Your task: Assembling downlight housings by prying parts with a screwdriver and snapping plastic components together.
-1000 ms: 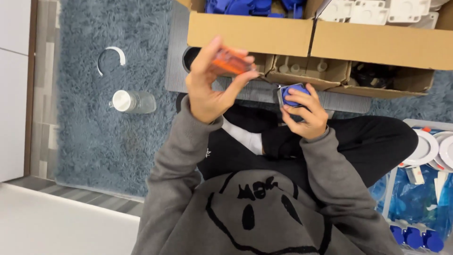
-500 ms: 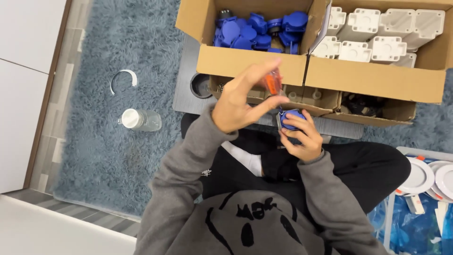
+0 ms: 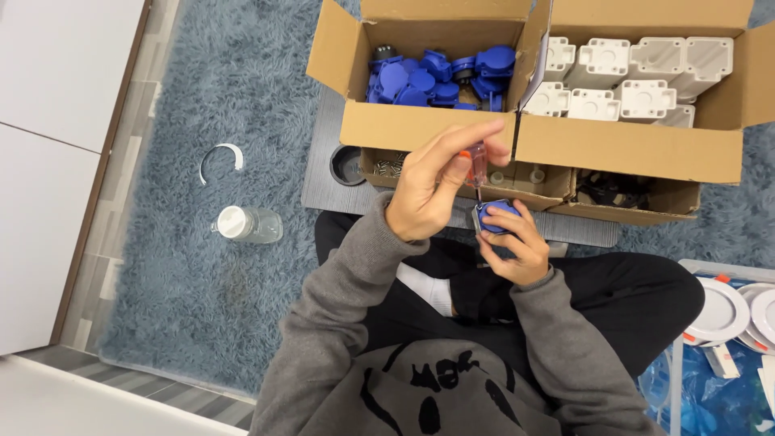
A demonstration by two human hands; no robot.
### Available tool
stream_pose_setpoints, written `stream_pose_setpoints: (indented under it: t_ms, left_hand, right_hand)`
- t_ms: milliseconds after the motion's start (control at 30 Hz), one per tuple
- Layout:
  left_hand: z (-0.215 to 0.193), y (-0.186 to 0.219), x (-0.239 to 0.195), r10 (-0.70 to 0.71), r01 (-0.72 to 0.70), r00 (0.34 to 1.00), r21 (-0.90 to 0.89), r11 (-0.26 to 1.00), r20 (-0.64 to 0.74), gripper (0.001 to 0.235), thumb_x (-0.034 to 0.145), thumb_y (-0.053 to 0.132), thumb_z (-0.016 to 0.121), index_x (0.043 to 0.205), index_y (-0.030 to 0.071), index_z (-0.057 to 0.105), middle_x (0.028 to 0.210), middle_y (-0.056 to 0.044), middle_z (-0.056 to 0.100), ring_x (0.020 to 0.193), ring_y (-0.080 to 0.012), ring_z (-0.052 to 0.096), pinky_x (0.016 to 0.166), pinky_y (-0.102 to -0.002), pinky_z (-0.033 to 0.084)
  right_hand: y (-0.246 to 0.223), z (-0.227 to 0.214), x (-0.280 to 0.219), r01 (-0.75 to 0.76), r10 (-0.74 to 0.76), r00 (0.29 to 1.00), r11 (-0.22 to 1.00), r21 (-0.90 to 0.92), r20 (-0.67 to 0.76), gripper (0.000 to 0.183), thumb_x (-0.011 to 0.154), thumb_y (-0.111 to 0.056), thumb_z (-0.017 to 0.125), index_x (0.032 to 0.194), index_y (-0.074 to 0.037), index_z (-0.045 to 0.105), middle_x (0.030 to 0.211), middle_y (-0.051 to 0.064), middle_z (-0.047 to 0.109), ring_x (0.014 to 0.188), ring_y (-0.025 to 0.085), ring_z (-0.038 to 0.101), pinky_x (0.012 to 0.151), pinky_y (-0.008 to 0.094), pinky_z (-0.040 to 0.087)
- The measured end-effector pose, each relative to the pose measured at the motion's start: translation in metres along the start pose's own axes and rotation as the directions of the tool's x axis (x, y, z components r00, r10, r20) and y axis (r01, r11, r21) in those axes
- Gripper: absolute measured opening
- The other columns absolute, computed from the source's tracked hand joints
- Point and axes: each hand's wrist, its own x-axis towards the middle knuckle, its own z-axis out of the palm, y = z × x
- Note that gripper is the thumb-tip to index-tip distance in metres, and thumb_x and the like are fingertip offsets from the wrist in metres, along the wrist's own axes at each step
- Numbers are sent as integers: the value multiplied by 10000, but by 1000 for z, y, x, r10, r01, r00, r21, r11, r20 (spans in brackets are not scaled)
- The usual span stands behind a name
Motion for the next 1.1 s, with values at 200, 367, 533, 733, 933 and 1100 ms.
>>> stream_pose_setpoints:
  t_ms: [200,367,533,733,933,1100]
  left_hand:
    - [-5,-23,2,112,-107,994,162,981,-19,432,1112,389,730,1490,179,724,1248,-51,647,1099,-175,697,982,-431,632]
    - [-4,-20,5,81,-79,996,89,993,-21,417,1141,273,695,1539,150,677,1180,-67,664,1089,-171,700,998,-399,616]
    - [2,-18,6,15,-14,1000,-61,998,22,384,1228,255,481,1528,96,658,1103,-110,744,1046,-223,760,963,-407,627]
    - [-6,-31,6,100,-100,995,104,990,5,478,1076,372,781,1505,174,707,1247,-71,671,1160,-174,666,1015,-419,604]
    - [3,-39,-2,30,-33,999,-136,990,-23,383,1190,181,594,1556,78,642,1229,-167,709,1144,-253,762,923,-407,661]
    - [-3,-39,4,80,-80,997,-40,996,14,427,1151,280,655,1539,101,661,1240,-125,705,1188,-230,702,983,-432,624]
  right_hand:
    - [1,0,-1,-6,6,1000,1000,-2,-2,100,845,5,898,888,-31,815,1086,158,818,1108,373,804,1257,526,426]
    - [1,2,-1,-5,5,1000,1000,0,-6,99,843,4,897,890,-37,820,1086,153,820,1111,366,806,1261,516,421]
    - [2,2,-1,-2,2,1000,1000,5,-13,98,843,6,893,885,-38,816,1089,153,821,1107,364,807,1255,520,429]
    - [2,2,-1,3,-3,1000,1000,15,-15,102,840,7,899,888,-37,820,1084,159,816,1108,370,806,1254,509,423]
    - [3,4,-4,-8,8,1000,1000,17,-25,103,837,11,899,880,-31,815,1094,157,819,1110,366,805,1260,515,421]
    - [3,4,-4,-9,9,1000,1000,21,-26,113,833,19,902,886,-26,813,1089,161,816,1112,374,804,1262,518,420]
